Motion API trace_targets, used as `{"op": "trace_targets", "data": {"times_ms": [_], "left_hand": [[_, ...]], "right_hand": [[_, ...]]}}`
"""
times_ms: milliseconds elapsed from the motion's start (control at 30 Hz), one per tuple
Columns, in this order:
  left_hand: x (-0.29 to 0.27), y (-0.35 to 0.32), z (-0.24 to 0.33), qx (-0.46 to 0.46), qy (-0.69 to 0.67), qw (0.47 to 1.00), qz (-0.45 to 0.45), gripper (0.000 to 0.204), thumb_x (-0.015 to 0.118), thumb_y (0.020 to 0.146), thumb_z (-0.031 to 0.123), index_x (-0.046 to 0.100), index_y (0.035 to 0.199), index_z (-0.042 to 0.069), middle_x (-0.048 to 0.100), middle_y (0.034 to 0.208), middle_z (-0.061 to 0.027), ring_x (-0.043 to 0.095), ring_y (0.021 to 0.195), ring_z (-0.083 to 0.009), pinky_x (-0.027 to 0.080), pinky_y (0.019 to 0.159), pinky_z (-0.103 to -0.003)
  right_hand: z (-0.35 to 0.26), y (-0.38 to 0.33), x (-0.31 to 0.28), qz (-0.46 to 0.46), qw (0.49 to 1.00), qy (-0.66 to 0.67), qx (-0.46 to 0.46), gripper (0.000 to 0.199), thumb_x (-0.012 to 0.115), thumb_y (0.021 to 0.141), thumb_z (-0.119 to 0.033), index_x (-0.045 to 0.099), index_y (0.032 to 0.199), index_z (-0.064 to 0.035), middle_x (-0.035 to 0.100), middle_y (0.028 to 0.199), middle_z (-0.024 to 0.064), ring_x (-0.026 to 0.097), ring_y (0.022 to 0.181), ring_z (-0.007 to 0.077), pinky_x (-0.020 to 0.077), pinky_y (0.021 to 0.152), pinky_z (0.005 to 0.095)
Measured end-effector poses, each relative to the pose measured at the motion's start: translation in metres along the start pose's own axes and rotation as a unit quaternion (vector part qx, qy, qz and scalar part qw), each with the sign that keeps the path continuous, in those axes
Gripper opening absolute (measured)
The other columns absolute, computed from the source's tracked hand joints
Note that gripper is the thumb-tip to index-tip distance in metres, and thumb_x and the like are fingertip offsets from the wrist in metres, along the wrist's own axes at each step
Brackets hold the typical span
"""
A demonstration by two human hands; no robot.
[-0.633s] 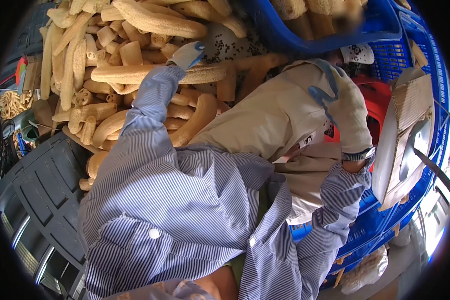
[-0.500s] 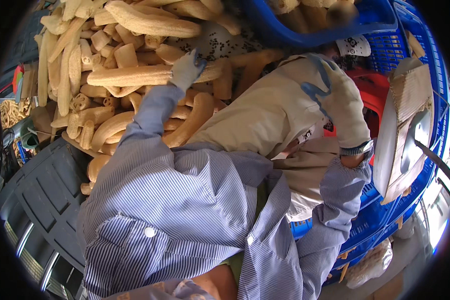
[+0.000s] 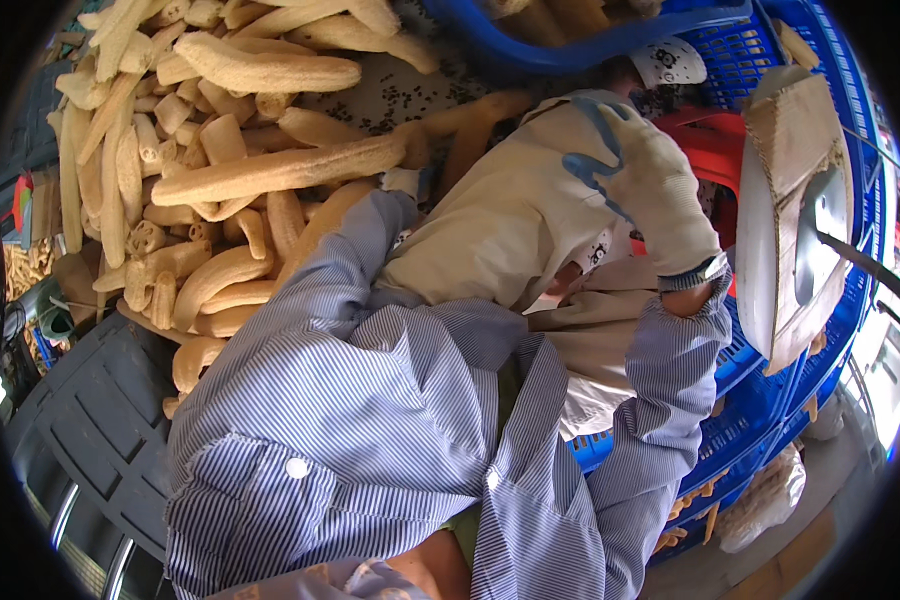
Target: The person cuts long dried loofahs into shorter segments using a vertical saw machine and places the finished pieces into blue plastic crates.
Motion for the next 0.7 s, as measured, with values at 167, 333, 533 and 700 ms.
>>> {"op": "trace_targets", "data": {"times_ms": [167, 333, 533, 700], "left_hand": [[0.046, 0.038, -0.006, 0.071, -0.213, 0.941, -0.253, 0.080, 0.075, 0.087, 0.044, 0.043, 0.145, -0.001, 0.053, 0.143, -0.0179, 0.050, 0.134, -0.0330, 0.043, 0.110, -0.045], [-0.045, -0.093, 0.066, 0.053, -0.532, 0.695, -0.481, 0.063, 0.070, 0.093, 0.038, 0.050, 0.140, 0.002, 0.058, 0.139, -0.0146, 0.057, 0.127, -0.0308, 0.047, 0.107, -0.044], [-0.147, -0.220, 0.130, 0.241, -0.430, 0.705, -0.510, 0.065, 0.067, 0.095, 0.041, 0.048, 0.143, 0.000, 0.063, 0.132, -0.0146, 0.060, 0.123, -0.0262, 0.046, 0.108, -0.040], [-0.167, -0.354, 0.213, 0.579, -0.032, 0.658, -0.480, 0.083, 0.077, 0.085, 0.050, 0.048, 0.143, -0.002, 0.061, 0.133, -0.0147, 0.058, 0.121, -0.0225, 0.045, 0.105, -0.035]], "right_hand": [[-0.006, -0.014, -0.011, -0.005, 1.000, -0.001, 0.019, 0.063, 0.074, 0.085, -0.043, 0.055, 0.139, -0.0162, 0.062, 0.128, 0.0123, 0.063, 0.109, 0.0368, 0.0527, 0.091, 0.0442], [0.014, -0.022, -0.012, -0.029, 0.998, 0.021, 0.053, 0.064, 0.076, 0.086, -0.040, 0.052, 0.141, -0.0168, 0.064, 0.124, 0.0125, 0.065, 0.108, 0.0334, 0.0521, 0.090, 0.0411], [0.005, -0.037, -0.023, 0.013, 0.953, 0.292, 0.083, 0.087, 0.082, 0.083, -0.038, 0.037, 0.154, -0.0195, 0.062, 0.130, 0.0166, 0.065, 0.112, 0.0279, 0.0545, 0.090, 0.0390], [-0.008, -0.059, -0.058, 0.105, 0.910, 0.400, -0.037, 0.092, 0.075, 0.084, -0.055, 0.037, 0.153, -0.0076, 0.066, 0.124, 0.0191, 0.063, 0.117, 0.0247, 0.0493, 0.099, 0.0352]]}}
Point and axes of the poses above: each hand's wrist, its own y-axis towards the middle knuckle, its own x-axis out of the palm, z = x × y, the point moved 9 cm from there along y, towards the middle knuckle
